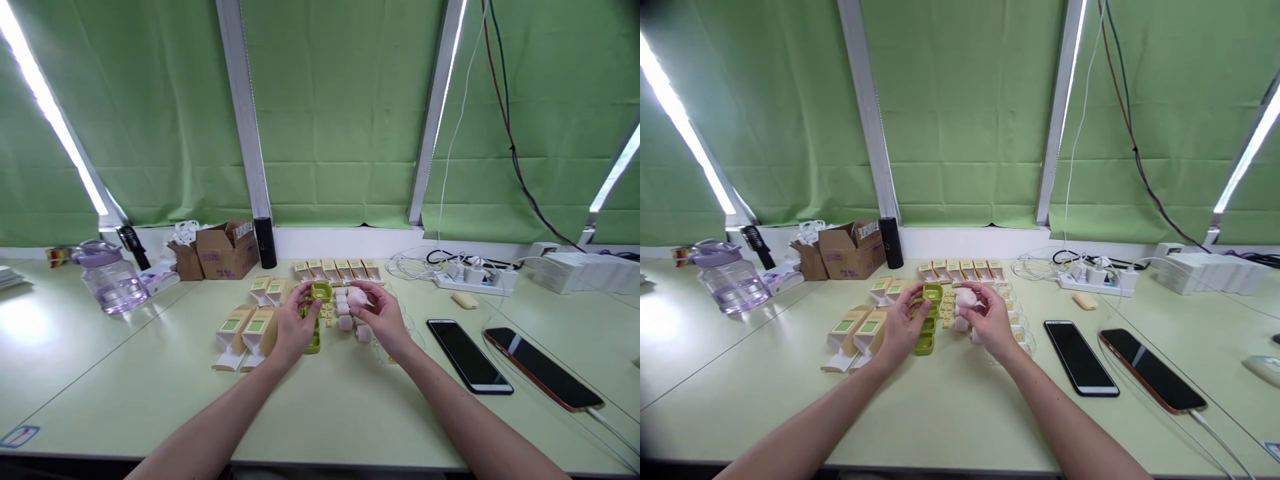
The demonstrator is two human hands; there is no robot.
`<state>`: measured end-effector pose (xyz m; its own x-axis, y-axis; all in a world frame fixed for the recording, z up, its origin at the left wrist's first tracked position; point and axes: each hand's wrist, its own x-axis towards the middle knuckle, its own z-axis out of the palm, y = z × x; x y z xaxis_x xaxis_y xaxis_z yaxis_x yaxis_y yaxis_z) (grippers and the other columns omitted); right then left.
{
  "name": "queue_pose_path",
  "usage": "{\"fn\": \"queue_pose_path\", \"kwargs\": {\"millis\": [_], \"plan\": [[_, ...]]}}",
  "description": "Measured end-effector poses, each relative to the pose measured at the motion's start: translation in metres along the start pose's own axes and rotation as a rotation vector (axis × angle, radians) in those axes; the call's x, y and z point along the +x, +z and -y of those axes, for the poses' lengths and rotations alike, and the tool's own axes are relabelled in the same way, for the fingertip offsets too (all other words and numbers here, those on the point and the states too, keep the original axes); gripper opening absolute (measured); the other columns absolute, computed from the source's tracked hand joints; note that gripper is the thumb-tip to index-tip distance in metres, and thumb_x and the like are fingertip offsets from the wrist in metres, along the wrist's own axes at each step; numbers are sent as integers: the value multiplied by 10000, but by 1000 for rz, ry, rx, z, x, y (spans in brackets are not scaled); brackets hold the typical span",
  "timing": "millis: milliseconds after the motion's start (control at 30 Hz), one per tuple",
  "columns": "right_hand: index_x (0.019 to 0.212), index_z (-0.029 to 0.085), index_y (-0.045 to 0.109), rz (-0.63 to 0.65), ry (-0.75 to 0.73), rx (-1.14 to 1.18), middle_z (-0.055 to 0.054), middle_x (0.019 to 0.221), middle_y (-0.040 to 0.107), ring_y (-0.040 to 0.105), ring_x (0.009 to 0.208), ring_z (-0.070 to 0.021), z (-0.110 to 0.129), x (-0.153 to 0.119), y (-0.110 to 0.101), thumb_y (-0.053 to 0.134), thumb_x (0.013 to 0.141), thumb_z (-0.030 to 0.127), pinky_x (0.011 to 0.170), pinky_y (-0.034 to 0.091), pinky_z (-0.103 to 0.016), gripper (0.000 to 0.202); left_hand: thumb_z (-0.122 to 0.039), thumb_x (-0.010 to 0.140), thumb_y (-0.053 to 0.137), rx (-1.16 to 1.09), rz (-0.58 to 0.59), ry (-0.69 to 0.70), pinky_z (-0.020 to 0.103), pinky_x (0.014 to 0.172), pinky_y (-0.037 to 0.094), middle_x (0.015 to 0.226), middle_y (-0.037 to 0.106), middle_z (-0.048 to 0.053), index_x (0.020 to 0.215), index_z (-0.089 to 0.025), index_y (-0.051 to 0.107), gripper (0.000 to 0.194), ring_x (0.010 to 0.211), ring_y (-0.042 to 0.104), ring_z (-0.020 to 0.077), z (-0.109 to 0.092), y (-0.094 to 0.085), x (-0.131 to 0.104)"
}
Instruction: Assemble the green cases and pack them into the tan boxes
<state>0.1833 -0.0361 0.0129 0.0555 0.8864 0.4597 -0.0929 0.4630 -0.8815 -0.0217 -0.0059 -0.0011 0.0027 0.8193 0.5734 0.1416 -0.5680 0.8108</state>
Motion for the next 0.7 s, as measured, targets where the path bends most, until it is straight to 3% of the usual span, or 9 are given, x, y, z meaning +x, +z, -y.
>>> {"fn": "queue_pose_path", "kwargs": {"millis": [133,267,400,700], "plan": [[1161,232,695,-1,-108,-358,-52,1074,709,631,866,-197,-4,-2,-2,714,766,172,732,525,-326,400,-481,919,740,-12,-12,-6,425,1021,597,1286,733,141,1321,-186,640,509,1164,722,268,0,1,-1],[1038,223,673,168,-219,-703,-50,1063,709,627,922,-214,-6,-9,-2,638,753,30,797,495,-344,345,-472,913,749,-17,-16,0,431,1032,586,1285,732,141,1308,-182,644,501,1162,715,270,0,1,-1],[981,204,686,317,-267,-1009,-64,974,721,627,921,-241,-5,-15,1,645,743,-12,782,452,-348,324,-463,925,734,-9,-14,17,422,1023,586,1290,728,136,1311,-188,644,483,1155,712,264,0,1,-1],[901,206,713,415,-207,-1230,-39,932,765,675,900,-233,-1,-15,3,668,713,6,776,402,-331,279,-447,924,739,14,-18,21,417,1003,589,1278,736,123,1311,-197,653,469,1137,714,258,-1,0,-2]]}}
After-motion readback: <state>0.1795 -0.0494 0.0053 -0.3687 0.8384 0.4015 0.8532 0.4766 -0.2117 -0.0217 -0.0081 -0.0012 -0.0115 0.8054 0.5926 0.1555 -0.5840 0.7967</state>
